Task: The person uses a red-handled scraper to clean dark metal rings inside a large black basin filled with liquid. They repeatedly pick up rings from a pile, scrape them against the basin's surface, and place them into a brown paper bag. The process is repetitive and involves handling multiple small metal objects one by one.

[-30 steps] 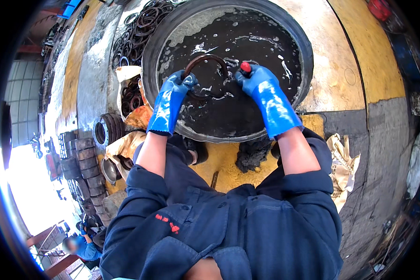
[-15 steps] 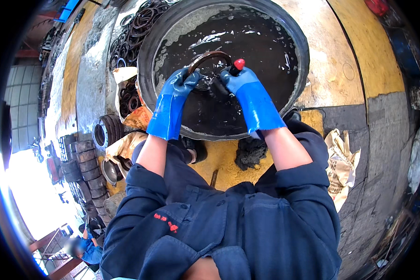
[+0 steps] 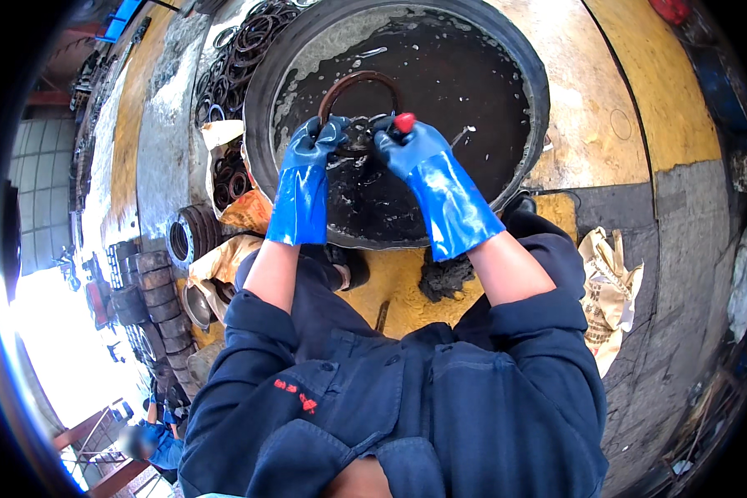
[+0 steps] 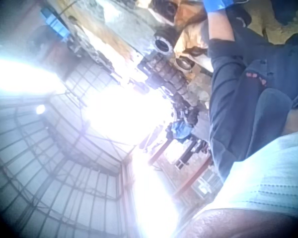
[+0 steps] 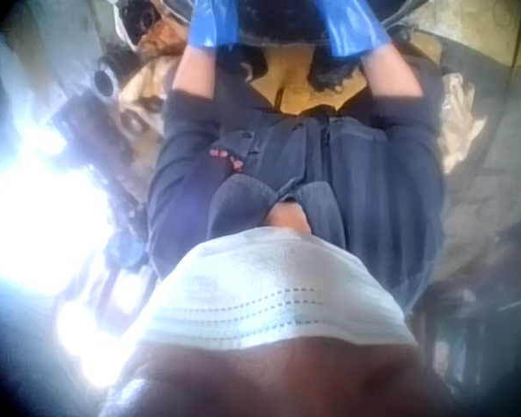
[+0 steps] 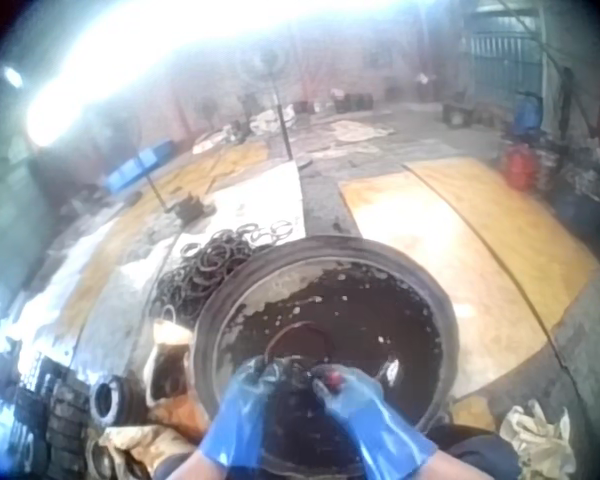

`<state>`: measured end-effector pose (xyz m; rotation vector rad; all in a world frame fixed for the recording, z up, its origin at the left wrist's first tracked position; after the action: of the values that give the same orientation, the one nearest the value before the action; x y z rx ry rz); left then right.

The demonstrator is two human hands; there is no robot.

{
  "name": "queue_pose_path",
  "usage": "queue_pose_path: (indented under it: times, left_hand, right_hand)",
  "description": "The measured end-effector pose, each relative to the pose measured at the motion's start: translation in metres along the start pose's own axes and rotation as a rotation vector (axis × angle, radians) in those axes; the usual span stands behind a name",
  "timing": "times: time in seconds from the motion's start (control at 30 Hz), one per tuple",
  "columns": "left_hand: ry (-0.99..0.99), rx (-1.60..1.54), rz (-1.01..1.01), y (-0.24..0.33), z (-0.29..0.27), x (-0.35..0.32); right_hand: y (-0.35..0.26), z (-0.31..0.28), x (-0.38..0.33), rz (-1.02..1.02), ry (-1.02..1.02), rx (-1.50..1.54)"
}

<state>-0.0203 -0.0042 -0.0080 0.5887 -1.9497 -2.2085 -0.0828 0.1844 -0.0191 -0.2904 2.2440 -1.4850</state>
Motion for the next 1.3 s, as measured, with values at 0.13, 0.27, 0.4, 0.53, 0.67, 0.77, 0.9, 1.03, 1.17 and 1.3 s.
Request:
queue_pose_path:
  times: [0.13,0.27,0.4,0.53,0.67,0.77,0.9,1.03,1.17,1.3]
  left_hand:
    - [0.019,0.286,0.0,0.003,0.001,0.005]
    - [-0.012,0.385,-0.003,0.02,0.001,0.001]
    - [0.033,0.36,-0.001,0.025,-0.022,-0.002]
    - [0.049,0.403,0.159,0.046,-0.03,-0.016]
    - [0.126,0.331,0.342,0.056,-0.03,-0.024]
    - [0.128,0.194,0.283,0.042,-0.029,-0.028]
    - [0.205,0.474,0.245,0.038,-0.028,-0.024]
    - [0.193,0.378,0.335,0.036,-0.02,-0.027]
    - [0.193,0.401,0.302,0.033,-0.015,-0.029]
    - [0.127,0.523,0.279,0.027,-0.005,-0.026]
  right_hand:
    - [-0.008,-0.012,-0.006,-0.475,0.32,-0.466]
    - [-0.018,-0.027,-0.013,-0.718,0.43,-0.529]
    - [-0.045,-0.034,-0.034,-0.833,0.551,-0.42]
    - [-0.02,-0.05,-0.054,-0.74,0.475,-0.435]
    - [0.054,-0.048,-0.068,-0.763,0.342,-0.347]
    - [0.102,-0.042,-0.059,-0.597,0.247,-0.256]
    - [0.055,-0.029,-0.075,-0.701,0.259,-0.49]
    - [0.071,-0.036,-0.065,-0.635,0.246,-0.477]
    - [0.075,-0.034,-0.064,-0.478,0.26,-0.389]
    - [0.085,-0.035,-0.06,-0.363,0.266,-0.342]
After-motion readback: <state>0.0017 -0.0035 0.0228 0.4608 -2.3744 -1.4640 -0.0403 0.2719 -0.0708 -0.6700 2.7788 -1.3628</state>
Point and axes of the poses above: each hand's wrist, its own x-axis towards the middle knuckle, its own z-axis out of the palm, y = z × x, the point moved 5 cm from there along x, towards the middle knuckle, and after that the axes turned 1 degree about -x, right-handed, at the moved point
